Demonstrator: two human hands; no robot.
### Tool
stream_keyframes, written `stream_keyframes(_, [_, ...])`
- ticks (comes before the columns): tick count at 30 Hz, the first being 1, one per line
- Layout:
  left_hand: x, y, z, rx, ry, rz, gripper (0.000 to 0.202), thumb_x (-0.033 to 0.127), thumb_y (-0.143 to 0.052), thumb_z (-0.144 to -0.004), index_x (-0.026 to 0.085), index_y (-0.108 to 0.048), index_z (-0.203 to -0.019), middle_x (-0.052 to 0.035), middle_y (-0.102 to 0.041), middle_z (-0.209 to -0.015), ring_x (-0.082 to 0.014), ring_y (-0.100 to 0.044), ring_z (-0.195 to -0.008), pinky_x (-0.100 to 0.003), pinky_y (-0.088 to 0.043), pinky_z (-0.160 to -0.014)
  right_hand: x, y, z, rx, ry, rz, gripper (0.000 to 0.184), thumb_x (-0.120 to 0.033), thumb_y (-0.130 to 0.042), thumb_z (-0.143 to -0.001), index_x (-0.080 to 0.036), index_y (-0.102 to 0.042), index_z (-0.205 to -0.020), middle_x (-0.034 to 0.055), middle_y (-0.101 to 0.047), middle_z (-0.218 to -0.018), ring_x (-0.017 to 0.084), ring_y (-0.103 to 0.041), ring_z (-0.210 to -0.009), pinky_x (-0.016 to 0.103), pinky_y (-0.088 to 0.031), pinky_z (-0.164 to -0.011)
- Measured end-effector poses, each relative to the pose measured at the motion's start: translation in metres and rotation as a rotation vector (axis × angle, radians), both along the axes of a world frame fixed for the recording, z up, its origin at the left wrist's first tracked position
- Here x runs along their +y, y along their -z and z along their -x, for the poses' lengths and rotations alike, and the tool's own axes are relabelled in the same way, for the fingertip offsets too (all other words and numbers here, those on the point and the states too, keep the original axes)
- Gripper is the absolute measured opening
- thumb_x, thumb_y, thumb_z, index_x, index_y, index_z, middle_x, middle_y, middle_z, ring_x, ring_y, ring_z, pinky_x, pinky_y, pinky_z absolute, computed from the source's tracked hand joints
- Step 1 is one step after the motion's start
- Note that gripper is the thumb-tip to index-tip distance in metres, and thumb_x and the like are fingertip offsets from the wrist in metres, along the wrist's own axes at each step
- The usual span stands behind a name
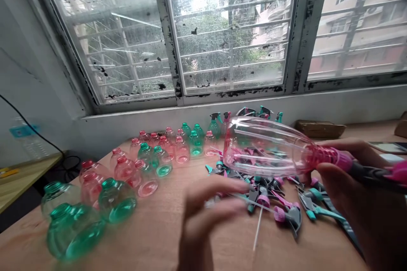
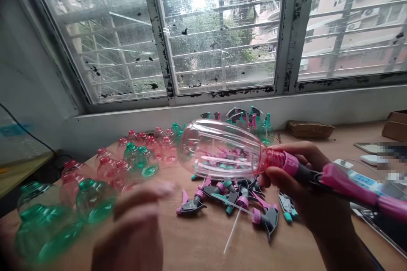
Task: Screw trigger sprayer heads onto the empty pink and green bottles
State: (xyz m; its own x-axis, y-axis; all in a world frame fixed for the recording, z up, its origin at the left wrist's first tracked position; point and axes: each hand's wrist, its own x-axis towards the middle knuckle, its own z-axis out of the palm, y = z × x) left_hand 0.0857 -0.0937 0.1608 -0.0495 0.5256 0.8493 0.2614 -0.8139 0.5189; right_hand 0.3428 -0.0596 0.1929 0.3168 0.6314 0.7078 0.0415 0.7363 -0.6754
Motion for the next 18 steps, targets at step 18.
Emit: stream_keyframes(18, [0.058, -0.023, 0.035, 0.379, 0.129, 0.195, 0.107, 0.040, -0.086, -0.092, 0.048, -0.016, -0.173, -0.0083, -0.041, -0.177, -0.0395, -0.049, -0.158, -0.062, -0.046, -0.128, 0.002, 0.013, 0.017, 0.025, -0.366, 0.206, 0.032, -0.042, -0.100, -0.080, -0.032, -0.083, -0.105, -0.0043, -0.078, -0.064, 0.016, -0.072, -0.052, 0.023, -0.058, -0.048])
